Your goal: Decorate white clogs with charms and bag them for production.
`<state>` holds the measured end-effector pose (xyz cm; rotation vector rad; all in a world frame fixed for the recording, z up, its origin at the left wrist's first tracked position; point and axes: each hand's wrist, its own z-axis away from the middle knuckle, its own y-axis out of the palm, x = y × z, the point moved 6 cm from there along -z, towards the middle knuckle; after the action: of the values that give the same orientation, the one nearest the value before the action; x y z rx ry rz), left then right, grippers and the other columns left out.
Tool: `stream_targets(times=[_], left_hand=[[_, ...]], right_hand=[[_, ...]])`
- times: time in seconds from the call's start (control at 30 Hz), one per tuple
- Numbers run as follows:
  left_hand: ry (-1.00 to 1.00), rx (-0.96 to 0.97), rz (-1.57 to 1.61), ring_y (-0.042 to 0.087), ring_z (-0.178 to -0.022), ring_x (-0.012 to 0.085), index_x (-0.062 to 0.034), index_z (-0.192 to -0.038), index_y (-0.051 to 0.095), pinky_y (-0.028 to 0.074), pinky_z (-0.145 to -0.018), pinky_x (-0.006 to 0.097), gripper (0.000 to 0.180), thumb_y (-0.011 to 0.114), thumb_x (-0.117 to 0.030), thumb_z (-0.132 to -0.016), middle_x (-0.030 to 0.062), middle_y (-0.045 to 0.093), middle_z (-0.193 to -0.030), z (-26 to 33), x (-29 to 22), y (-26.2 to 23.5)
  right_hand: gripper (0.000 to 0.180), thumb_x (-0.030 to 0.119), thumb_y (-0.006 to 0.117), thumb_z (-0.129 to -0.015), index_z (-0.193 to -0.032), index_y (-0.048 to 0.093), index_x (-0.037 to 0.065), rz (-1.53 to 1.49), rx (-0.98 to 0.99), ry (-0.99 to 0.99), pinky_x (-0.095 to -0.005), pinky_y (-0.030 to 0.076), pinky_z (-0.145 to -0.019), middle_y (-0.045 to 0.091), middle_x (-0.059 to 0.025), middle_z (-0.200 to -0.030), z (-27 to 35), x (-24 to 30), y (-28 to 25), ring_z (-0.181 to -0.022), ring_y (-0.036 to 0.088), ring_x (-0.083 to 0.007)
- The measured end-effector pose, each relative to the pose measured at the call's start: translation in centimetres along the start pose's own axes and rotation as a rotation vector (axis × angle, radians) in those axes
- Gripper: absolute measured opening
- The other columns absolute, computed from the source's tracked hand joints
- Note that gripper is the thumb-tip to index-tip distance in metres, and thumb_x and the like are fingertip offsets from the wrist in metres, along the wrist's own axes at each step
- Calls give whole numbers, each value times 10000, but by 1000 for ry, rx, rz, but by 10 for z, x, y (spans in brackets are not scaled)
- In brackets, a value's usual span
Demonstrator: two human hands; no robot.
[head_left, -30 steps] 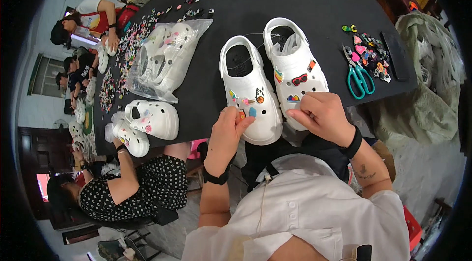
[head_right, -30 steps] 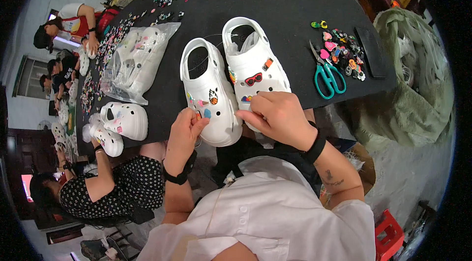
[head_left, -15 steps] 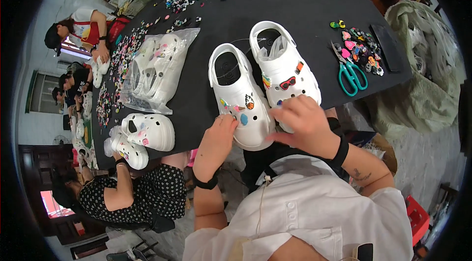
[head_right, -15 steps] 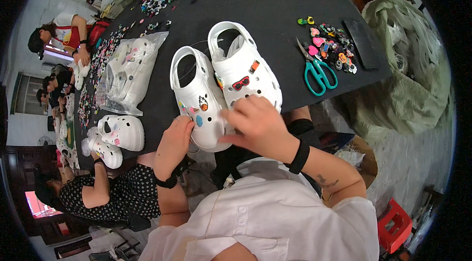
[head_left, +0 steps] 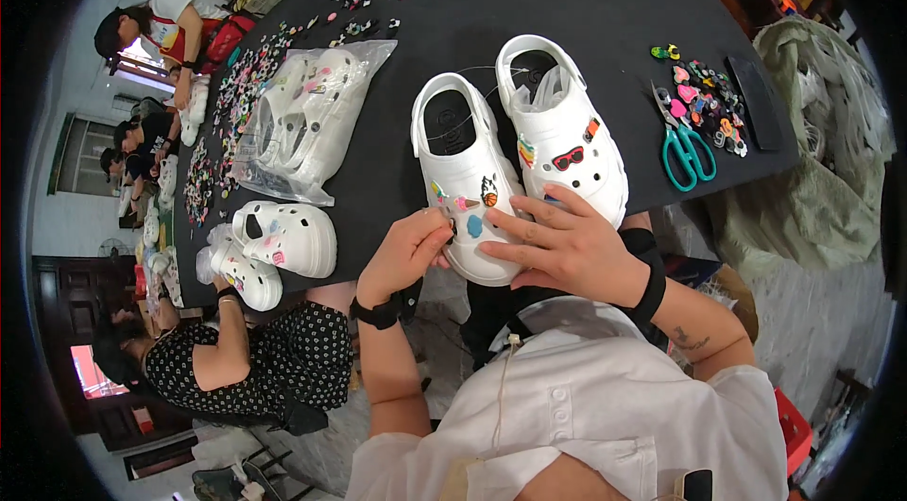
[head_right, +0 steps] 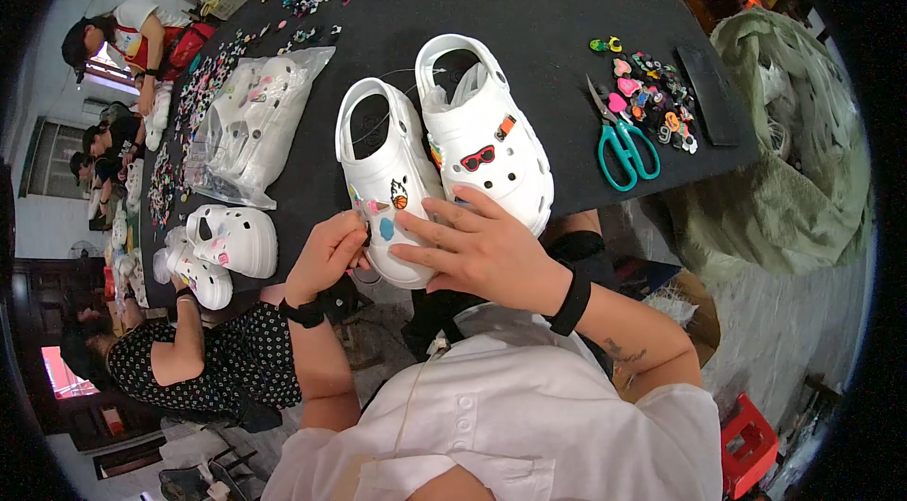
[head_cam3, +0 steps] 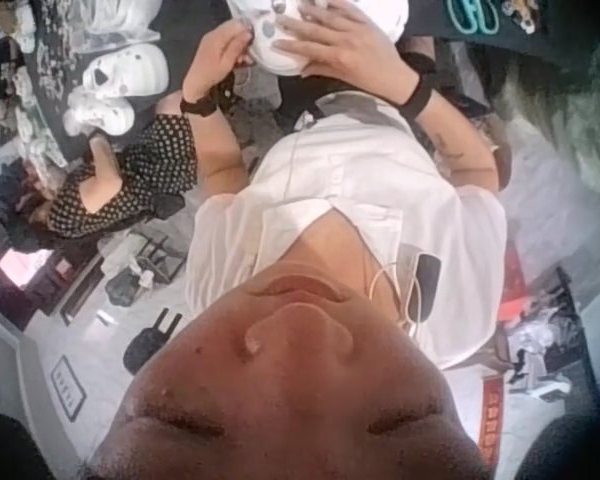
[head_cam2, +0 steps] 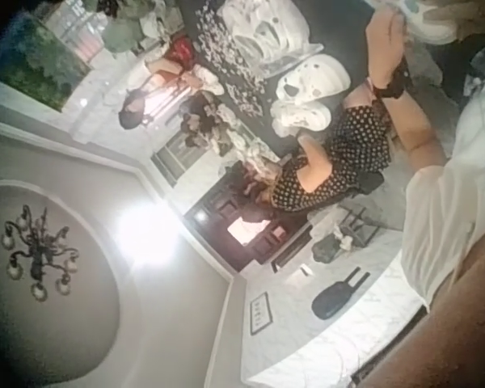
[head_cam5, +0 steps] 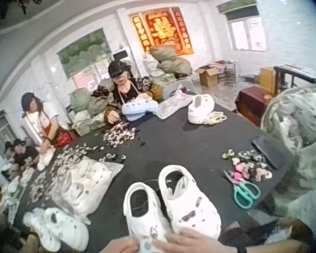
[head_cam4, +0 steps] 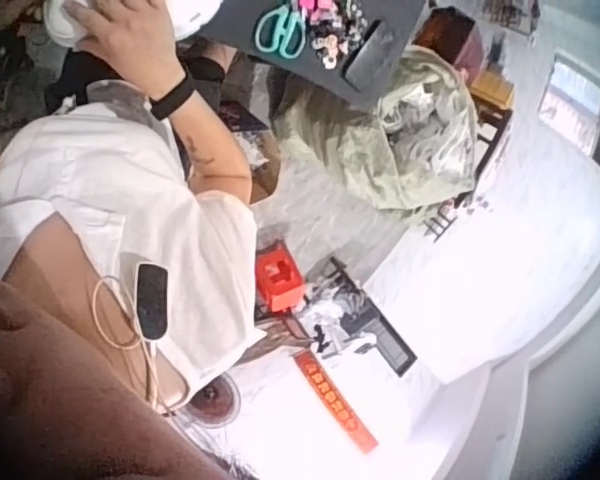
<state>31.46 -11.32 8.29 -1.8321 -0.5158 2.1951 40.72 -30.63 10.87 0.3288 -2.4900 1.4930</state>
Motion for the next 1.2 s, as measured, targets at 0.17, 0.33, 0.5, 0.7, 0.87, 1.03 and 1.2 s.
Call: stream_targets(times=[0.17,0.33,0.5,0.7,0.87,1.03,1.2], left_hand=[[35,46,58,605,-612,113,19,-926,555,521,-555,245,155,523,-112,-1001,55,529,-811,-1,1,0],[35,-151,-328,547,-578,136,-8,-911,577,454,-546,257,188,683,-162,-903,69,521,-751,1,-15,7],[211,-492,-438,534,-822,242,-62,-1042,644,449,-751,326,315,769,-229,-806,107,543,-963,3,-64,6],[342,-490,-704,415,-1125,312,-195,-1263,668,412,-931,390,481,756,-186,-790,124,482,-1313,-23,-68,22],[335,-535,-526,414,-1113,306,-188,-1073,736,403,-942,380,301,769,-154,-775,97,473,-1321,-23,-55,19],[347,-659,-515,432,-1101,281,-95,-940,681,430,-906,383,199,782,-112,-769,93,491,-1285,-20,-65,27],[370,-590,-694,561,-905,256,-56,-993,626,490,-730,331,228,749,-127,-814,129,509,-1143,-21,-73,18]], right_hand=[[697,382,765,-711,-1364,543,290,6,-7,3,-430,343,-1085,503,20,-1442,0,1,-3,-1244,518,-203],[691,384,769,-704,-1353,553,286,6,-5,12,-429,346,-1082,508,17,-1437,0,-1,-5,-1238,522,-204],[670,365,785,-691,-1320,576,269,-19,-16,-6,-434,355,-1073,524,12,-1417,-2,0,-6,-1220,534,-212],[640,350,788,-695,-1296,592,258,-39,-20,14,-434,360,-1069,560,13,-1363,1,-2,-3,-1194,553,-214],[630,345,793,-695,-1288,601,253,-34,-43,-8,-431,362,-1066,566,12,-1354,0,2,-6,-1179,558,-210],[626,321,798,-694,-1286,609,249,-40,-29,2,-431,362,-1066,574,8,-1342,0,0,-8,-1166,564,-204],[645,296,806,-681,-1293,611,245,-57,-41,-2,-422,364,-1061,580,1,-1327,-2,0,-9,-1136,572,-202]])
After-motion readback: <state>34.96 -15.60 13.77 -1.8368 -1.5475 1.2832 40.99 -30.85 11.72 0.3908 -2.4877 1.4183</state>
